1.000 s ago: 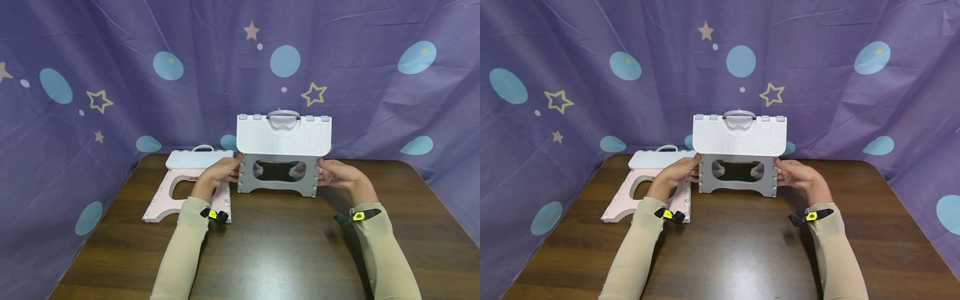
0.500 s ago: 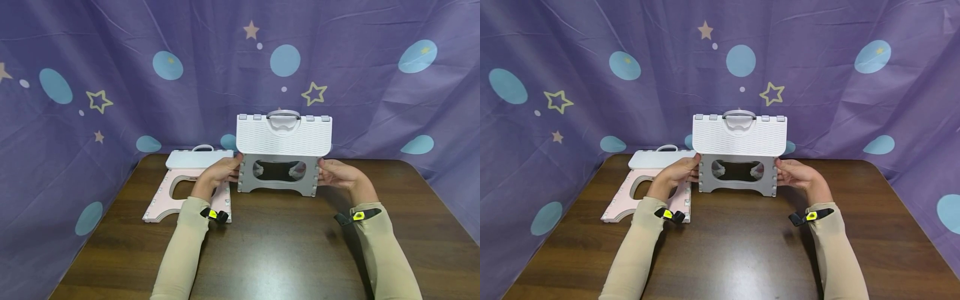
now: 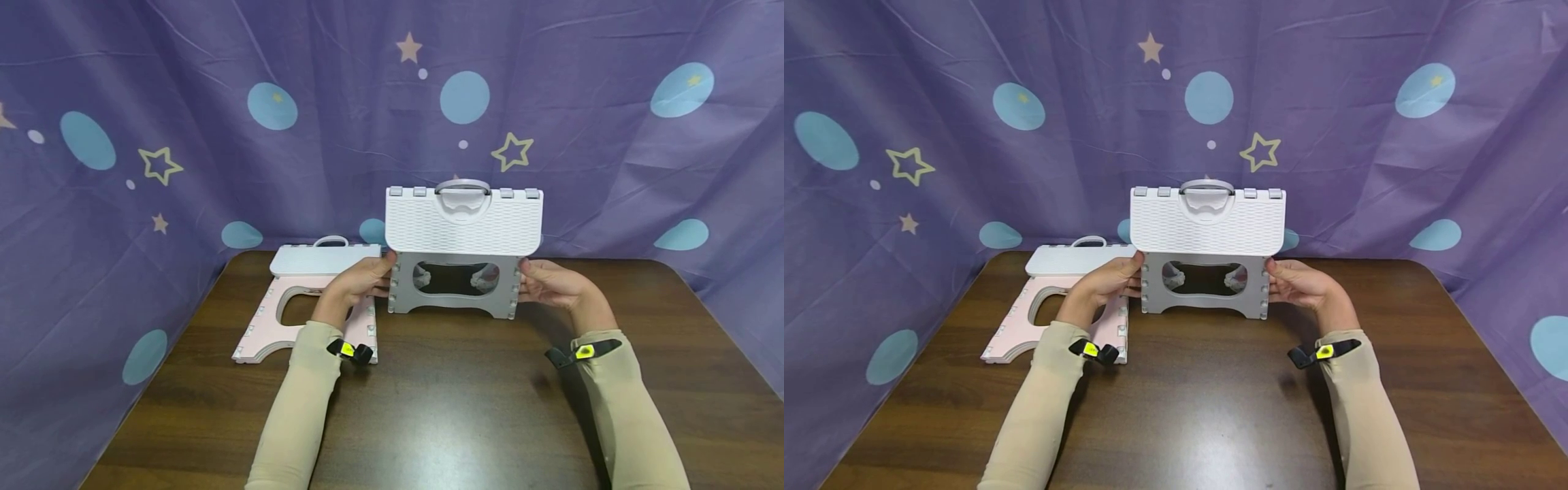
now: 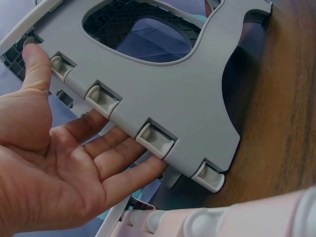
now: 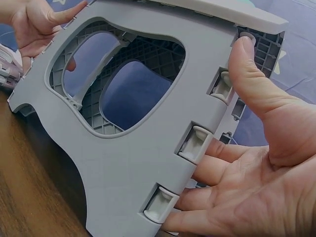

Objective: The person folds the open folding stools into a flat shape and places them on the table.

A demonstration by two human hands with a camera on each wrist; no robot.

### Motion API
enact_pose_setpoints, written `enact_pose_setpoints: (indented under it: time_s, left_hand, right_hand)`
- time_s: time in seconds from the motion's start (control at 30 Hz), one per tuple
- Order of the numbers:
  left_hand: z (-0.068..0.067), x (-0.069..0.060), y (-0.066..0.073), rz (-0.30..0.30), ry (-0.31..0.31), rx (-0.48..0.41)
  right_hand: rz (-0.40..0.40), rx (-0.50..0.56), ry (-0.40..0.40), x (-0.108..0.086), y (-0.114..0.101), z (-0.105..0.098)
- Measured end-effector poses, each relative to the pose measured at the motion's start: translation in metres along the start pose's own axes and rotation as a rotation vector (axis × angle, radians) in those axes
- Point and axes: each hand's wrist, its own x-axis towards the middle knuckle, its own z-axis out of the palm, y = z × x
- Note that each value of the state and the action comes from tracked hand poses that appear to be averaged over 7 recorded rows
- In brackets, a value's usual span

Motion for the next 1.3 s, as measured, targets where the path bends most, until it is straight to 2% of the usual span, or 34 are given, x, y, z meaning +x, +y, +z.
enact_pose_setpoints:
  time_s: [0.4, 0.77, 1.17, 1.3]
  left_hand:
    - [-0.0007, 0.0005, -0.0004, -0.012, 0.007, 0.003]
    - [-0.0005, 0.0002, -0.0005, -0.004, -0.001, 0.002]
    - [-0.0012, 0.0007, -0.0009, -0.01, -0.005, 0.007]
    - [-0.0022, 0.0008, -0.0018, 0.001, -0.018, 0.007]
  right_hand:
    - [-0.008, 0.008, 0.002, 0.0015, 0.0022, -0.0016]
    - [0.005, -0.015, 0.039, 0.0009, 0.0031, -0.003]
    - [-0.011, -0.021, 0.003, 0.0008, 0.0034, -0.0034]
    - [-0.009, -0.023, 0.012, -0.0008, 0.0016, -0.0022]
